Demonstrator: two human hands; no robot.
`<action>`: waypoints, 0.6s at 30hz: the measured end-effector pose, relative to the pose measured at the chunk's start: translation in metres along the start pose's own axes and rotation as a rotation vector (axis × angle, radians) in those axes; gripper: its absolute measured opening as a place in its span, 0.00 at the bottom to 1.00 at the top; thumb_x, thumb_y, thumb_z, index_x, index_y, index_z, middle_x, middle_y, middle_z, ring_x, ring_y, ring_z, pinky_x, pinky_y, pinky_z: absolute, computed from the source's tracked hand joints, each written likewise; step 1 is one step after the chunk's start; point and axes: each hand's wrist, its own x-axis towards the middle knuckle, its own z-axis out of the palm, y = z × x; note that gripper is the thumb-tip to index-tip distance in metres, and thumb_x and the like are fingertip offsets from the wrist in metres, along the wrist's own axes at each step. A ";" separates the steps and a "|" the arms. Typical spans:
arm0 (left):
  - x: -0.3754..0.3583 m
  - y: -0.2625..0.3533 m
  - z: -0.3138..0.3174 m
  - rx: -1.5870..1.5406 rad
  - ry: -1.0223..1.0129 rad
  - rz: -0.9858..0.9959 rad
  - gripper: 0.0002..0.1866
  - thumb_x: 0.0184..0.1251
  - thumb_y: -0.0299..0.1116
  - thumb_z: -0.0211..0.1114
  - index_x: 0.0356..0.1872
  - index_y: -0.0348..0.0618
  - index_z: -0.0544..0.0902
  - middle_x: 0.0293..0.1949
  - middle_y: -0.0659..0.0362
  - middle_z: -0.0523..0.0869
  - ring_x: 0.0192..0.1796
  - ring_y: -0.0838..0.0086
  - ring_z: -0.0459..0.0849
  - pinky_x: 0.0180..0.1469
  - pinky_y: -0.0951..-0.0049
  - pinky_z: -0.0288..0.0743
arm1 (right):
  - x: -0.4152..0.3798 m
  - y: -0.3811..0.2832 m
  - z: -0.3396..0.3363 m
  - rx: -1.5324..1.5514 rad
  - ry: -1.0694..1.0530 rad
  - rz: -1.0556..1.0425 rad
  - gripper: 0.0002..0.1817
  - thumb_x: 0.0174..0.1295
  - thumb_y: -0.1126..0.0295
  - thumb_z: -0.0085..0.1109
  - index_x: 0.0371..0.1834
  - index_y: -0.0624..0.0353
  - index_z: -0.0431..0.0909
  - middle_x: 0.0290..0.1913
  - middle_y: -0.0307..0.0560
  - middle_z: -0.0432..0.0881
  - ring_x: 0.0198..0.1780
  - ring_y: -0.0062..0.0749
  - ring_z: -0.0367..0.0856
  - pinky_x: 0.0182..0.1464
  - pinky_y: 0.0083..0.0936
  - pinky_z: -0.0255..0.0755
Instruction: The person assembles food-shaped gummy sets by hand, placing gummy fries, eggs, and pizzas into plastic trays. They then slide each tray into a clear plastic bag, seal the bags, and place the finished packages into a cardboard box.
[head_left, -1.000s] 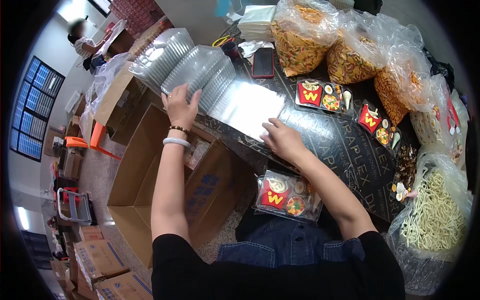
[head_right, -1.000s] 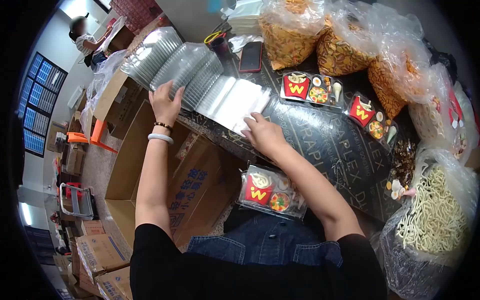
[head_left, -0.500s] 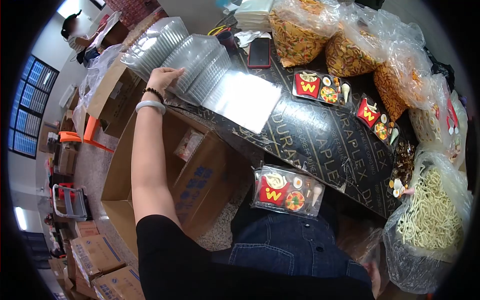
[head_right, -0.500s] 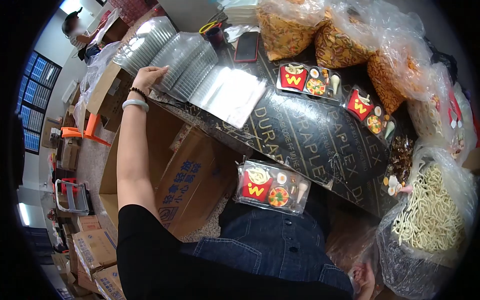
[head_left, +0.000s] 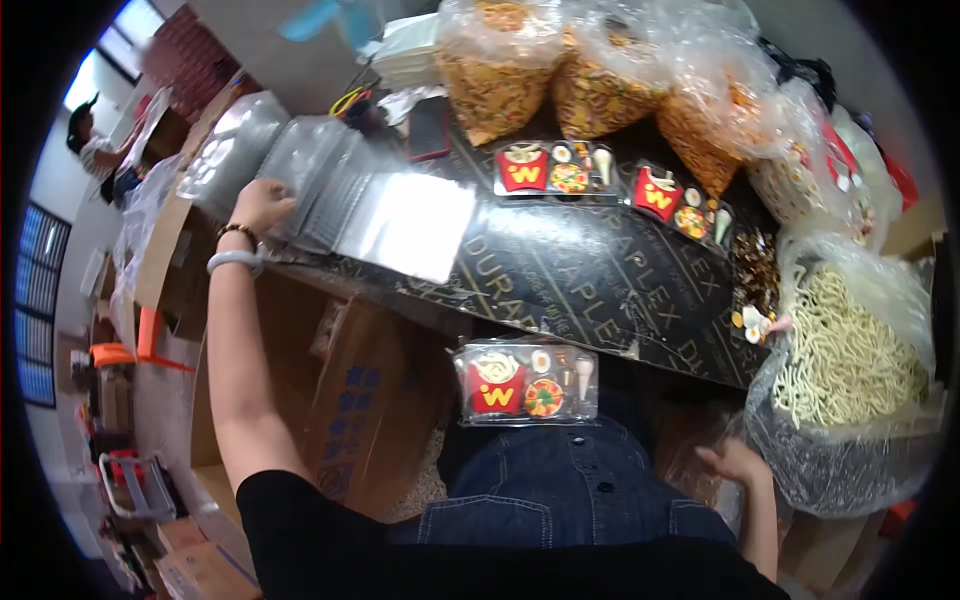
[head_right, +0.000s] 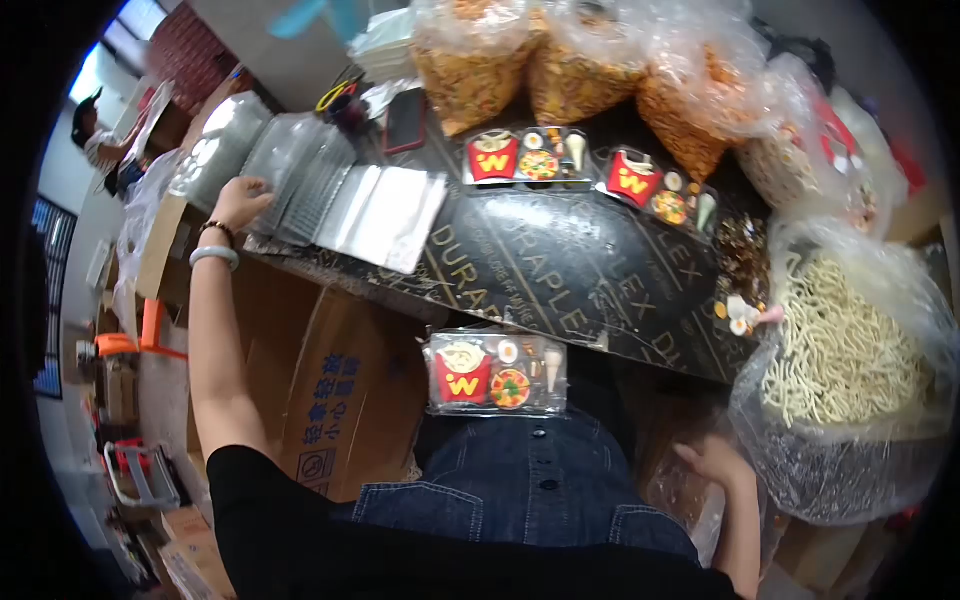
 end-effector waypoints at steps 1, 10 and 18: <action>0.004 -0.010 0.003 0.029 0.013 0.062 0.19 0.47 0.33 0.66 0.42 0.35 0.82 0.39 0.45 0.85 0.44 0.58 0.84 0.48 0.68 0.76 | 0.000 -0.034 -0.023 0.075 0.091 -0.224 0.26 0.64 0.49 0.51 0.25 0.65 0.80 0.20 0.54 0.79 0.23 0.40 0.80 0.29 0.32 0.71; -0.017 -0.011 0.005 0.140 0.702 0.215 0.12 0.61 0.25 0.55 0.44 0.35 0.81 0.41 0.45 0.83 0.45 0.51 0.81 0.47 0.61 0.74 | 0.170 -0.129 -0.192 -0.054 1.142 -0.596 0.38 0.46 0.45 0.67 0.57 0.55 0.70 0.60 0.54 0.69 0.63 0.46 0.64 0.63 0.45 0.54; -0.132 0.102 -0.005 -0.853 0.525 0.325 0.14 0.68 0.21 0.55 0.54 0.33 0.76 0.39 0.60 0.81 0.38 0.81 0.78 0.43 0.82 0.72 | 0.182 -0.131 -0.179 -0.176 0.868 -0.404 0.63 0.33 0.25 0.59 0.71 0.53 0.53 0.66 0.60 0.61 0.70 0.49 0.56 0.68 0.63 0.32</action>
